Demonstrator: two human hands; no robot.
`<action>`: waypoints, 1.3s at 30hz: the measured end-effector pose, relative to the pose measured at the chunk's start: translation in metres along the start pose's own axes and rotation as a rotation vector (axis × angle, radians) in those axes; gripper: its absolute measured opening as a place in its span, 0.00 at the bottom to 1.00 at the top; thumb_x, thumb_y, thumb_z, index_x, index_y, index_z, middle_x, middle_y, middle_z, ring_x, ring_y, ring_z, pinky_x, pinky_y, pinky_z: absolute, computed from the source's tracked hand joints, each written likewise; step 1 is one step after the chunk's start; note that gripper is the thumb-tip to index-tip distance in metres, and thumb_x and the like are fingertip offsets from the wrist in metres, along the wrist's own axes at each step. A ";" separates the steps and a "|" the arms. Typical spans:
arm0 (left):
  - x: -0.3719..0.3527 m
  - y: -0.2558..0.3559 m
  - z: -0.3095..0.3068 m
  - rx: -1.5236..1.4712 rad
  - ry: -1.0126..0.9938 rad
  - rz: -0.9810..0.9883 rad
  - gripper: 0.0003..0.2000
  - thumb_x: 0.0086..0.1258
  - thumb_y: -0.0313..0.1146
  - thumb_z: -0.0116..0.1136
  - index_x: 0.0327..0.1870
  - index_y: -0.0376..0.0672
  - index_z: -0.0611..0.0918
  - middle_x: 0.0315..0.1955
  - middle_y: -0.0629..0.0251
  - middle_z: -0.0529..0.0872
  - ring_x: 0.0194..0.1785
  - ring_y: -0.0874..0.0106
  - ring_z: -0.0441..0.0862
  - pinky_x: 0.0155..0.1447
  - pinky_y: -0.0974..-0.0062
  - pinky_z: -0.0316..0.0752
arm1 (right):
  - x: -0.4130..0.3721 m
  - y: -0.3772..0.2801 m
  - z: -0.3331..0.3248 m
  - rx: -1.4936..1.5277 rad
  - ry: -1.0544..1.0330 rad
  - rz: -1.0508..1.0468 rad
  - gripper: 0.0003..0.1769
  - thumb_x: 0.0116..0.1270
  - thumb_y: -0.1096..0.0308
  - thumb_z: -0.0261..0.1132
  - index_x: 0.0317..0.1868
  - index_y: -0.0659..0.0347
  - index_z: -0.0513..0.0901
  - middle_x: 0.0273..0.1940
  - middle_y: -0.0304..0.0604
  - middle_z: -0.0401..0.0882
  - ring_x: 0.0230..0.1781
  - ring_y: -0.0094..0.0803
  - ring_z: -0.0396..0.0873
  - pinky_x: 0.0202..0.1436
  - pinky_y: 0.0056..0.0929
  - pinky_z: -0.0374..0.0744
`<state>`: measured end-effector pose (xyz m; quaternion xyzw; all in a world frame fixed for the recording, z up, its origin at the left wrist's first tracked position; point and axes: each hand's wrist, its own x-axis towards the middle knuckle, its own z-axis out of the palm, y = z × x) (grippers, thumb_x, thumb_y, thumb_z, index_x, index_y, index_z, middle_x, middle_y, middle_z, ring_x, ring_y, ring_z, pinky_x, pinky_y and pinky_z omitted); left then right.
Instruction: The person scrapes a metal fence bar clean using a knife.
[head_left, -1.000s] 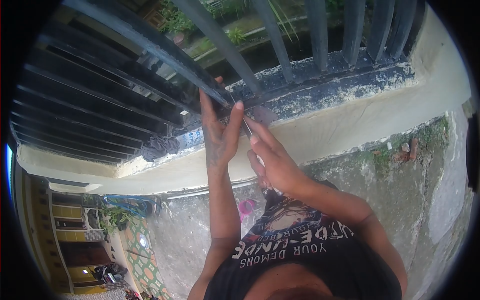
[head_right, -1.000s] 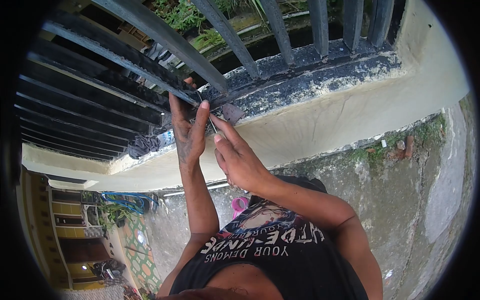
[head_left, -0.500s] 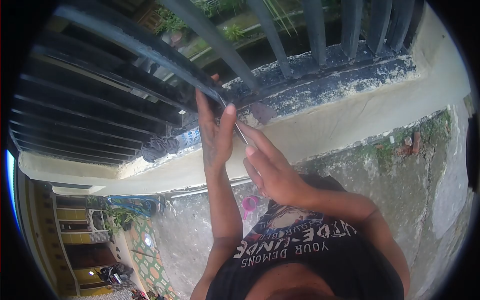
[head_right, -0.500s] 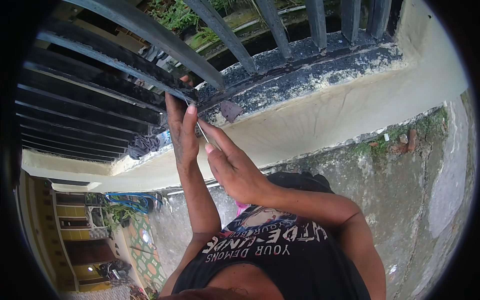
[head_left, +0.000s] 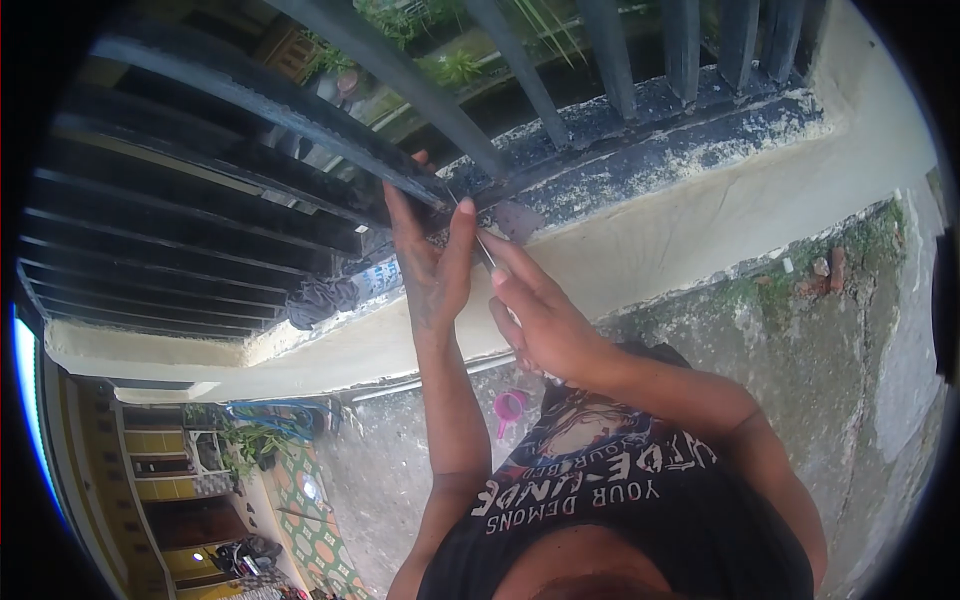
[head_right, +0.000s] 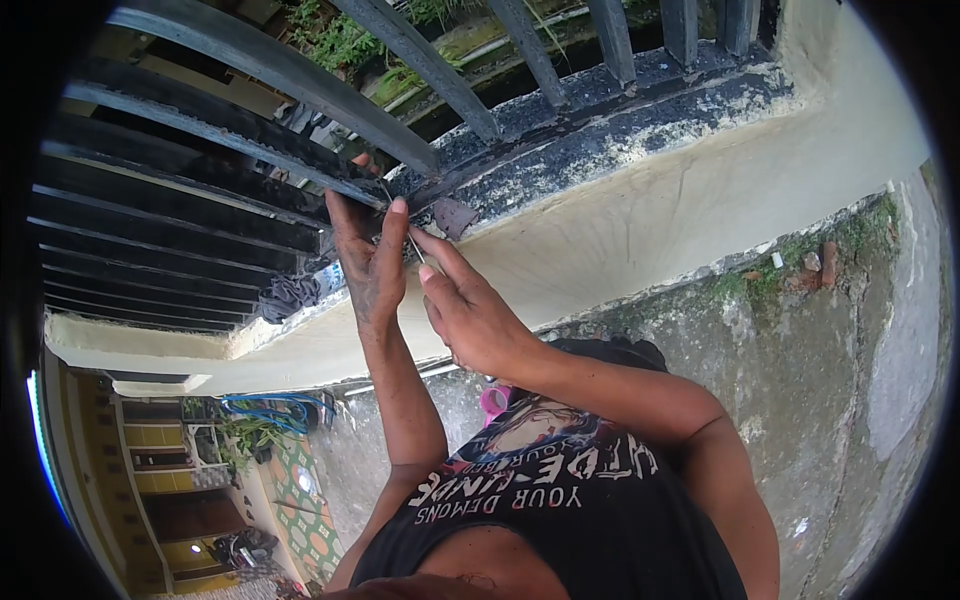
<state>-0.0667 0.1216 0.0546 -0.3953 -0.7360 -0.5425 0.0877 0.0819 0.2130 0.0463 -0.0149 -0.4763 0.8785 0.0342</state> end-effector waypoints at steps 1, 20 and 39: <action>0.001 -0.002 0.001 0.020 0.010 0.030 0.35 0.75 0.33 0.62 0.79 0.37 0.62 0.71 0.52 0.72 0.71 0.62 0.70 0.73 0.64 0.66 | -0.002 -0.006 -0.001 0.015 -0.022 0.022 0.30 0.87 0.57 0.42 0.84 0.56 0.53 0.22 0.29 0.61 0.18 0.17 0.59 0.22 0.22 0.63; 0.002 0.004 0.001 -0.019 0.035 -0.043 0.34 0.76 0.39 0.60 0.78 0.36 0.62 0.69 0.50 0.72 0.71 0.59 0.71 0.74 0.61 0.65 | -0.006 -0.017 0.013 0.131 -0.043 0.043 0.30 0.87 0.59 0.43 0.84 0.56 0.52 0.23 0.33 0.65 0.15 0.19 0.60 0.17 0.23 0.67; 0.001 0.009 0.001 -0.155 0.046 -0.003 0.33 0.78 0.37 0.59 0.79 0.35 0.62 0.70 0.51 0.71 0.72 0.61 0.69 0.75 0.62 0.63 | 0.001 -0.009 0.007 0.042 -0.092 -0.070 0.30 0.88 0.58 0.43 0.83 0.59 0.53 0.26 0.29 0.63 0.23 0.16 0.59 0.27 0.19 0.64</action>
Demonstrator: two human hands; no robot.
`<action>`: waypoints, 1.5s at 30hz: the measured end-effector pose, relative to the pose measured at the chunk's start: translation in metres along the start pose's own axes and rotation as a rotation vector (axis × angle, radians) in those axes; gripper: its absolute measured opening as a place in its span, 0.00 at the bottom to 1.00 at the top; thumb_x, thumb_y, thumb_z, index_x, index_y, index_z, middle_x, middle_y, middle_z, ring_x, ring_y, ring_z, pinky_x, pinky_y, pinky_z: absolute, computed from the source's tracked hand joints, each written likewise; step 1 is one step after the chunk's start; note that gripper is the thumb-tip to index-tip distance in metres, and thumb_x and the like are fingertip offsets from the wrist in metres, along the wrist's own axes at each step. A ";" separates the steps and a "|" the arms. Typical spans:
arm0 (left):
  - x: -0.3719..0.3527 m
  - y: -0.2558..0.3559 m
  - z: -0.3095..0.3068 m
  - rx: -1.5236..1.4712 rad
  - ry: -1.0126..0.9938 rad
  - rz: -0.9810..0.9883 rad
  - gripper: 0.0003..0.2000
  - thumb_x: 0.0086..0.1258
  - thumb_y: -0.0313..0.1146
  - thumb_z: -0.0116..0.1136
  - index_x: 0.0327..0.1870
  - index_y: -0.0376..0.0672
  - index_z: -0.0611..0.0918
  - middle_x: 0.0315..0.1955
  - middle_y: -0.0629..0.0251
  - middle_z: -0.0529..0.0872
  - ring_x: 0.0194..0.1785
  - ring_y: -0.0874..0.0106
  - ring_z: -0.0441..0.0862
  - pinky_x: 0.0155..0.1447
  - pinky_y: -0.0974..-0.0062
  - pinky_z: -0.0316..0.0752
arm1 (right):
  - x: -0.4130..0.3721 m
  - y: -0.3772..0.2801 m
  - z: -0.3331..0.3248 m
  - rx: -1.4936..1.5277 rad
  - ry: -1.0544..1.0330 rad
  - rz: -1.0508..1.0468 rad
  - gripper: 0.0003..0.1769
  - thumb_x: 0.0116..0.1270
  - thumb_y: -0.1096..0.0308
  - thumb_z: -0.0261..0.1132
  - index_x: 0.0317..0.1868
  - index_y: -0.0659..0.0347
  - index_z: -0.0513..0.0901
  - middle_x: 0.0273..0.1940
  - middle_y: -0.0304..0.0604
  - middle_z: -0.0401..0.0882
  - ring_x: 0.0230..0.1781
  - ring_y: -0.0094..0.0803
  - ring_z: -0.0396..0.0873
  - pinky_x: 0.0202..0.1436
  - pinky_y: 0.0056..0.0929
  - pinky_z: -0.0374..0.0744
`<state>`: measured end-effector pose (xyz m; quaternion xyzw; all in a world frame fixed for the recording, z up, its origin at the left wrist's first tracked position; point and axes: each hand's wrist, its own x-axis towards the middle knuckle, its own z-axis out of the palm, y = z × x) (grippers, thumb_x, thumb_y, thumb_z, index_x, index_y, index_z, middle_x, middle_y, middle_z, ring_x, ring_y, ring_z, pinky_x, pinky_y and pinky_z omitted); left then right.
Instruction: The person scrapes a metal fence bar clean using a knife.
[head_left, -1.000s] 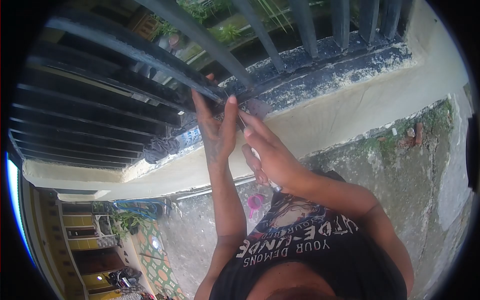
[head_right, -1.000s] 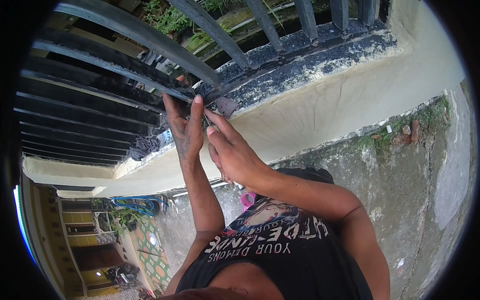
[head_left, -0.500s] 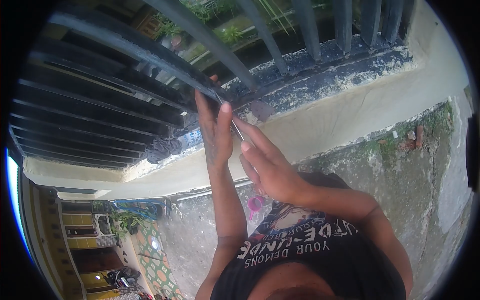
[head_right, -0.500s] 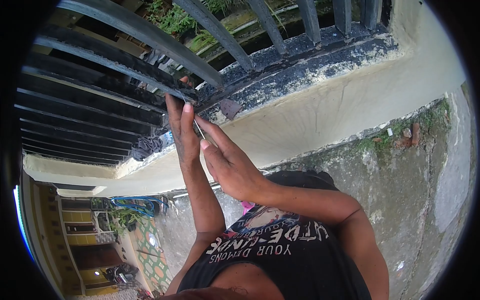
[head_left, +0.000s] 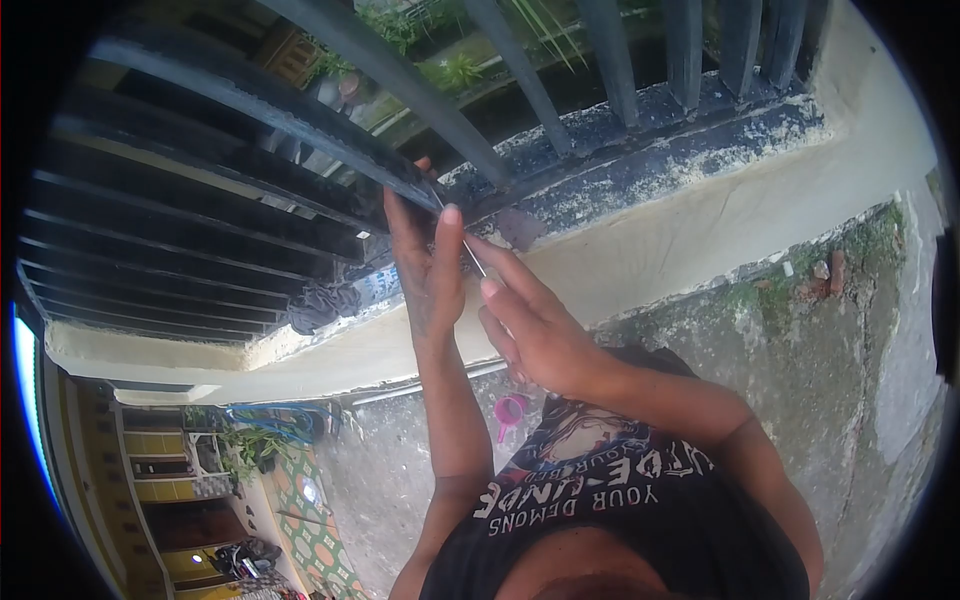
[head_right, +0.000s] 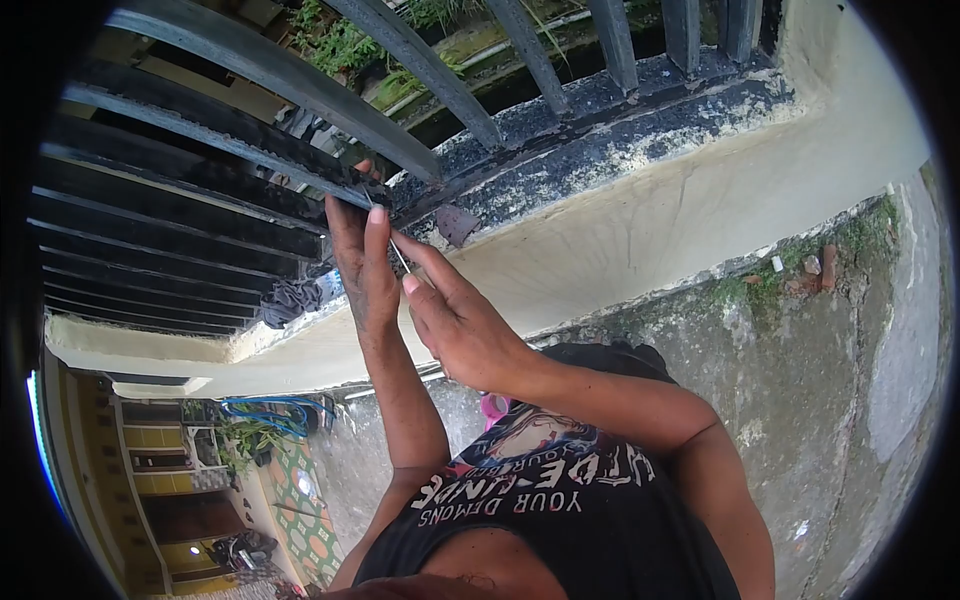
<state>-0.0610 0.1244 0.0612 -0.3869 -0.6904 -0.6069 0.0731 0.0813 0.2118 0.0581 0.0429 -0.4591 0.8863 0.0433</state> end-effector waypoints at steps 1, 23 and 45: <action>-0.001 0.000 0.001 0.000 0.002 -0.003 0.33 0.78 0.37 0.59 0.79 0.35 0.62 0.70 0.51 0.71 0.72 0.61 0.69 0.75 0.62 0.63 | 0.004 0.001 -0.005 -0.002 0.014 0.026 0.31 0.87 0.58 0.43 0.84 0.58 0.53 0.26 0.30 0.63 0.23 0.16 0.59 0.27 0.20 0.64; 0.000 -0.004 0.005 0.074 0.050 -0.011 0.33 0.76 0.33 0.63 0.78 0.36 0.63 0.69 0.52 0.73 0.70 0.63 0.71 0.71 0.66 0.68 | 0.000 -0.011 -0.011 0.036 0.032 0.155 0.31 0.87 0.56 0.42 0.84 0.54 0.52 0.22 0.31 0.63 0.15 0.17 0.58 0.17 0.22 0.66; -0.003 -0.006 0.006 0.186 0.047 -0.028 0.34 0.73 0.32 0.65 0.78 0.36 0.64 0.69 0.53 0.74 0.69 0.61 0.73 0.73 0.63 0.67 | 0.003 -0.005 -0.022 0.023 0.001 0.149 0.32 0.87 0.55 0.42 0.85 0.54 0.50 0.21 0.31 0.62 0.13 0.19 0.59 0.16 0.22 0.67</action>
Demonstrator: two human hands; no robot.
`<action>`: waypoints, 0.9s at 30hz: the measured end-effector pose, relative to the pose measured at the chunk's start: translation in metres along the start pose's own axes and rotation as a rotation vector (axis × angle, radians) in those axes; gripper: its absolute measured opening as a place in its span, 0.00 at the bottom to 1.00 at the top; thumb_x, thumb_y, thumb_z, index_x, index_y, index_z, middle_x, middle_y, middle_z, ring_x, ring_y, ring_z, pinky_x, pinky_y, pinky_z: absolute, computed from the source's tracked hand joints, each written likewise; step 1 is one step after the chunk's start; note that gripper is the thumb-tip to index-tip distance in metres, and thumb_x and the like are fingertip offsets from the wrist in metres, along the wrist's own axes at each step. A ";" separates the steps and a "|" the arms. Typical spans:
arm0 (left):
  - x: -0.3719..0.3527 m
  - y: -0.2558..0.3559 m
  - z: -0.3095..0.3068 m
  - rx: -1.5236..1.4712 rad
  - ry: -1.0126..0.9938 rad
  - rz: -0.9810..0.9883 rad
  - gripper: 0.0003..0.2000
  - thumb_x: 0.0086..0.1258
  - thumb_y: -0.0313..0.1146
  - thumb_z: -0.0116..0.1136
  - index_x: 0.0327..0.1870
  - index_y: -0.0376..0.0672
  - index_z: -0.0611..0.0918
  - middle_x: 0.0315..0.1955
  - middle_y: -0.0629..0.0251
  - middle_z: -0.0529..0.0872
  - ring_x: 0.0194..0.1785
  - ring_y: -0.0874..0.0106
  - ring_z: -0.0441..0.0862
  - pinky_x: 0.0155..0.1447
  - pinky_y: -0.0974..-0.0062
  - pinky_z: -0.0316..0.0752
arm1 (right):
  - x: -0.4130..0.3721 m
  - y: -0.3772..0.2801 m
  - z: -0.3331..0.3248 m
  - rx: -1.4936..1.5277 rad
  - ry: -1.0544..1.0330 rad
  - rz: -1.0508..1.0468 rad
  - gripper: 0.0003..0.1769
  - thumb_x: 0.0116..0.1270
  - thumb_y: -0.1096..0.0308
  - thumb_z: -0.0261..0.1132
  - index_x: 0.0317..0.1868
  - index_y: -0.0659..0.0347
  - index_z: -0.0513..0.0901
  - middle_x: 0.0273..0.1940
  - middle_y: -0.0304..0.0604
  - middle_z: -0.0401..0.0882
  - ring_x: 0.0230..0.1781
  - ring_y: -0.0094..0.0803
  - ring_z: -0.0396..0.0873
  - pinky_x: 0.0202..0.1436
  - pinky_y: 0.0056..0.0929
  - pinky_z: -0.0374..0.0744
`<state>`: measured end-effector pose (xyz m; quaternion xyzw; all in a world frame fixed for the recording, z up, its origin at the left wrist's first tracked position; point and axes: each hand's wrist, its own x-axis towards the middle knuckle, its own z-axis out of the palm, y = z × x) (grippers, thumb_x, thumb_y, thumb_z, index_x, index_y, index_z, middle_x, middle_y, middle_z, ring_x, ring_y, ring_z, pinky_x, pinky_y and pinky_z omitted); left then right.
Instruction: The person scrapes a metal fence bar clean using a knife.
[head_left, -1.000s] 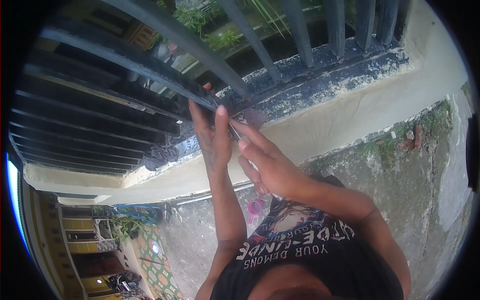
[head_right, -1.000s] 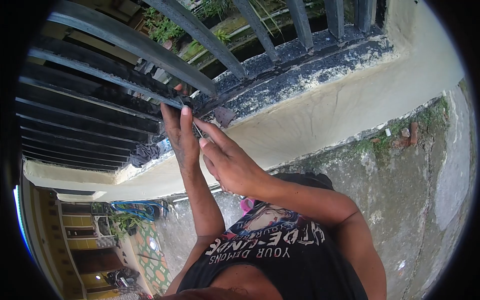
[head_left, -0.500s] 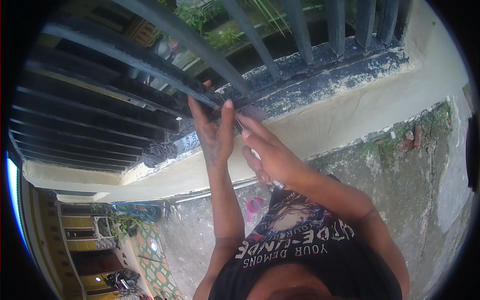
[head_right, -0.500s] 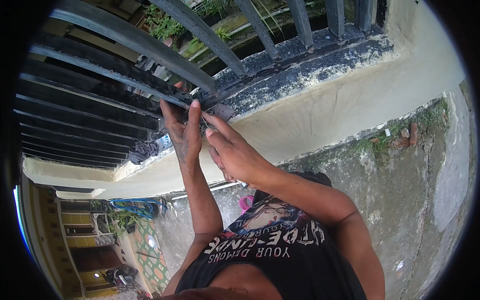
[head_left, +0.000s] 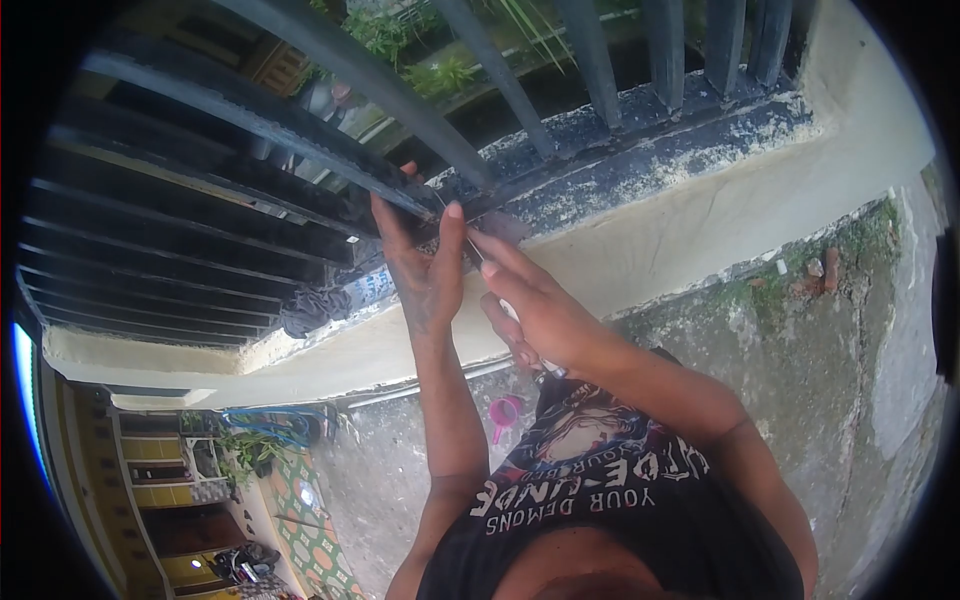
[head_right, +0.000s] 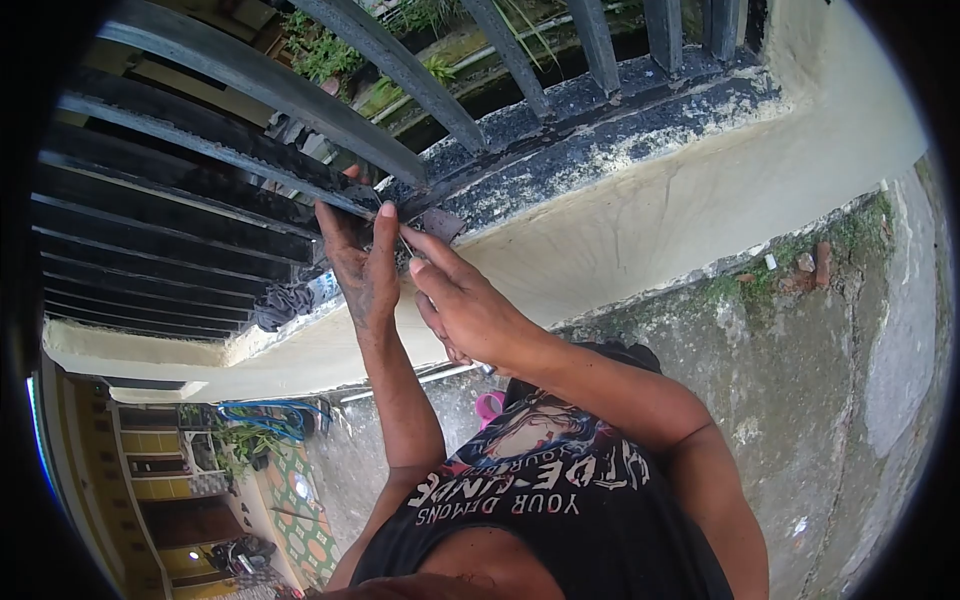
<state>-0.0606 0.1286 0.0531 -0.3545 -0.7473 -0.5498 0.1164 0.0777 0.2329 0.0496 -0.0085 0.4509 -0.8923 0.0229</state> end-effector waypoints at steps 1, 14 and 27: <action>0.001 -0.001 -0.001 -0.027 0.001 0.027 0.35 0.73 0.33 0.65 0.78 0.36 0.64 0.69 0.53 0.74 0.68 0.62 0.73 0.72 0.63 0.68 | -0.002 -0.002 0.003 0.021 0.007 0.018 0.32 0.87 0.54 0.42 0.85 0.54 0.50 0.21 0.32 0.62 0.12 0.20 0.59 0.16 0.22 0.67; 0.003 0.001 -0.002 -0.105 -0.001 0.006 0.34 0.76 0.37 0.62 0.79 0.36 0.63 0.68 0.53 0.74 0.70 0.61 0.72 0.73 0.63 0.66 | -0.005 -0.005 0.012 0.064 -0.056 0.000 0.31 0.88 0.55 0.41 0.85 0.52 0.50 0.21 0.32 0.63 0.13 0.18 0.60 0.17 0.21 0.68; 0.004 0.008 -0.001 -0.119 -0.007 -0.054 0.33 0.77 0.39 0.60 0.78 0.36 0.64 0.68 0.53 0.74 0.66 0.65 0.73 0.70 0.66 0.68 | 0.001 -0.008 0.010 -0.004 -0.016 -0.040 0.31 0.88 0.56 0.42 0.85 0.52 0.51 0.22 0.30 0.62 0.15 0.16 0.58 0.17 0.21 0.66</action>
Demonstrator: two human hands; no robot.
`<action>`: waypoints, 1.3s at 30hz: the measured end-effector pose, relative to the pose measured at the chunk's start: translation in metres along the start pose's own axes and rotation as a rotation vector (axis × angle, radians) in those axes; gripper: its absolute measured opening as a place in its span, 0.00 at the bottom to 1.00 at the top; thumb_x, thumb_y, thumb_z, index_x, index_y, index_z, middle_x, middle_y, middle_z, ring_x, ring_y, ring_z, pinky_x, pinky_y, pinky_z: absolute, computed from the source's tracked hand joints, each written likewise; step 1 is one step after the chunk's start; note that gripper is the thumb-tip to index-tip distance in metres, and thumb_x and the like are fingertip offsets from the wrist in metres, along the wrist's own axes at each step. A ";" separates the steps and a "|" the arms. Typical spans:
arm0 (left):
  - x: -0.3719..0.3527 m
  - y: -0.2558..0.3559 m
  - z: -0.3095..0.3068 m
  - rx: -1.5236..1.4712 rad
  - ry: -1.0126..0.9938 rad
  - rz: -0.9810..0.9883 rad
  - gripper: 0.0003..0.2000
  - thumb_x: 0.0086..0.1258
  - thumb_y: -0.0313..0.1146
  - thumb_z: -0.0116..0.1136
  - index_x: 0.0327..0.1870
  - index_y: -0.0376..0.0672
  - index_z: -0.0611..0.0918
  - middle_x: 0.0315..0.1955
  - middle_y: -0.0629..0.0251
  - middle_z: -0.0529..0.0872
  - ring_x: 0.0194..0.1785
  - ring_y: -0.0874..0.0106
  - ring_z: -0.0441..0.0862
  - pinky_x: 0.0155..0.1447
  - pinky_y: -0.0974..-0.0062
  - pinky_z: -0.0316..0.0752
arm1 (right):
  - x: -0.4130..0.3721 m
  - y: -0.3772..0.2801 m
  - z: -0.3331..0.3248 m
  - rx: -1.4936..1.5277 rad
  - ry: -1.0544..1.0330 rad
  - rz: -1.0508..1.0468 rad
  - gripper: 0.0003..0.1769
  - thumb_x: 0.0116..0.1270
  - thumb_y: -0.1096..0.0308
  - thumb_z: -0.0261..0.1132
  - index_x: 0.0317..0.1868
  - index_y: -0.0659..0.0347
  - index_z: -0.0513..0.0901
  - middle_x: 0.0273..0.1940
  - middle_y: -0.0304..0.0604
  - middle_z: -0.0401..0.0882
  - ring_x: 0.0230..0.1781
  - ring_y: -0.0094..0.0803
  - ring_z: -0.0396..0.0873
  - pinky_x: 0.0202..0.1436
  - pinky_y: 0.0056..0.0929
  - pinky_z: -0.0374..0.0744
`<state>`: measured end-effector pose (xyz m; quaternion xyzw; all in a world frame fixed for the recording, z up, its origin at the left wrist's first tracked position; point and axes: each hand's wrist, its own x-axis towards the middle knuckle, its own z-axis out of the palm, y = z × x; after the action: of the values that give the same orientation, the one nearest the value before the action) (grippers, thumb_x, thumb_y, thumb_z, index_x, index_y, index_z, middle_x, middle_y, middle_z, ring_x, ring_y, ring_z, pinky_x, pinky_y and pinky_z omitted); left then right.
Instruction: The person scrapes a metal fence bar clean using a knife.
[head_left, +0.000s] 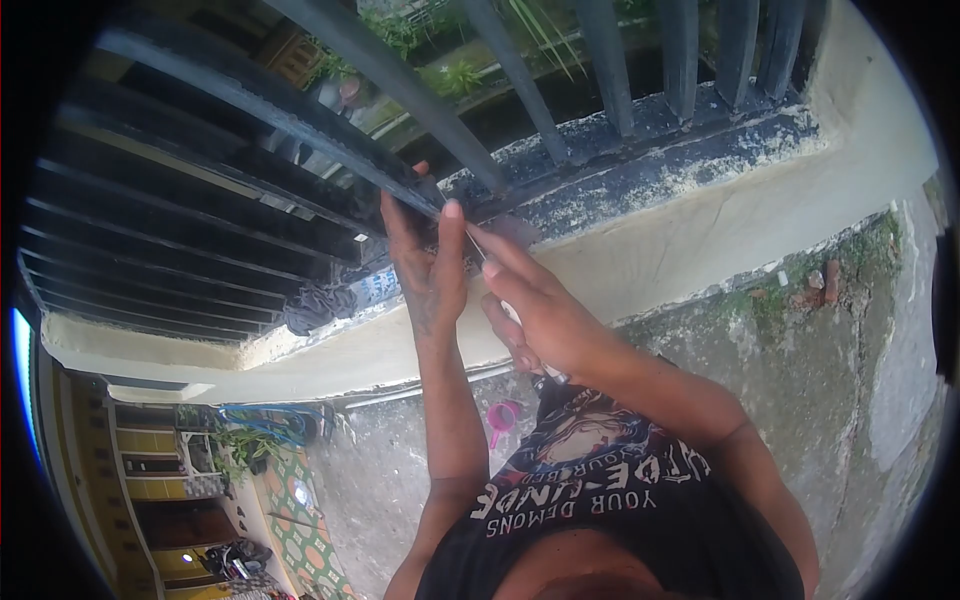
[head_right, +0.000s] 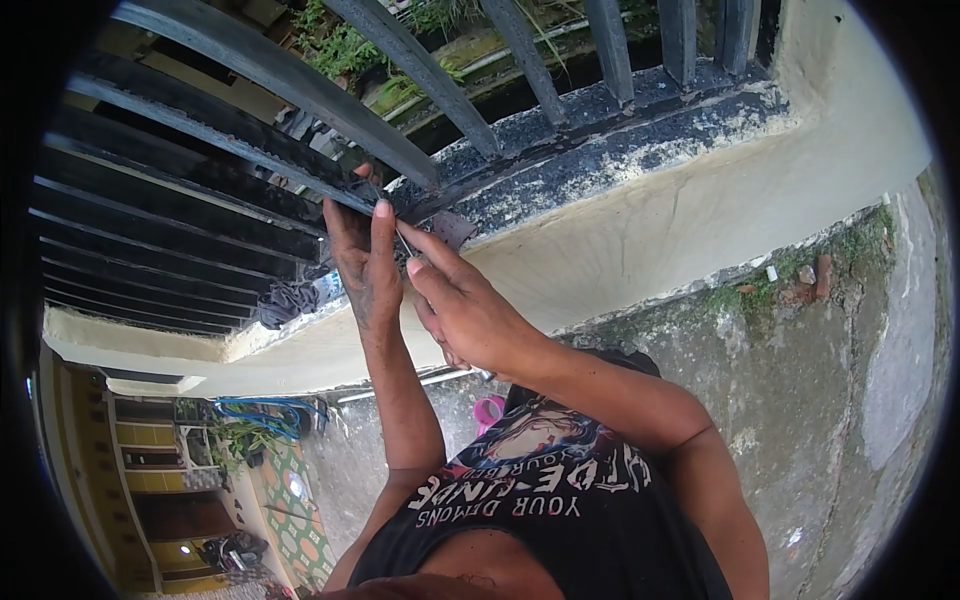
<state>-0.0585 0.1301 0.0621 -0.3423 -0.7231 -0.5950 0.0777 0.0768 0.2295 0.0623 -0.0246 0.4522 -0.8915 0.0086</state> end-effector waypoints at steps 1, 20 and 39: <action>0.001 -0.002 -0.001 -0.040 0.006 0.060 0.32 0.78 0.38 0.60 0.78 0.36 0.64 0.68 0.53 0.74 0.66 0.65 0.73 0.70 0.66 0.68 | -0.005 -0.002 0.004 -0.019 -0.010 -0.019 0.31 0.88 0.55 0.42 0.85 0.51 0.51 0.22 0.30 0.62 0.15 0.16 0.57 0.17 0.21 0.66; 0.001 -0.005 -0.003 -0.127 0.017 0.099 0.34 0.75 0.37 0.63 0.78 0.35 0.64 0.70 0.52 0.74 0.64 0.65 0.77 0.69 0.67 0.71 | -0.005 -0.004 0.008 -0.027 -0.023 -0.019 0.31 0.87 0.57 0.42 0.84 0.55 0.52 0.23 0.31 0.63 0.16 0.16 0.58 0.18 0.21 0.66; -0.001 -0.005 -0.003 0.017 -0.001 0.097 0.41 0.71 0.47 0.64 0.79 0.35 0.61 0.71 0.49 0.72 0.70 0.57 0.73 0.73 0.59 0.68 | -0.005 -0.001 0.001 -0.019 -0.047 0.025 0.32 0.87 0.53 0.42 0.85 0.52 0.51 0.22 0.30 0.62 0.14 0.18 0.57 0.17 0.22 0.65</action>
<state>-0.0616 0.1272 0.0584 -0.3766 -0.7105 -0.5844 0.1092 0.0820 0.2291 0.0633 -0.0399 0.4606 -0.8862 0.0303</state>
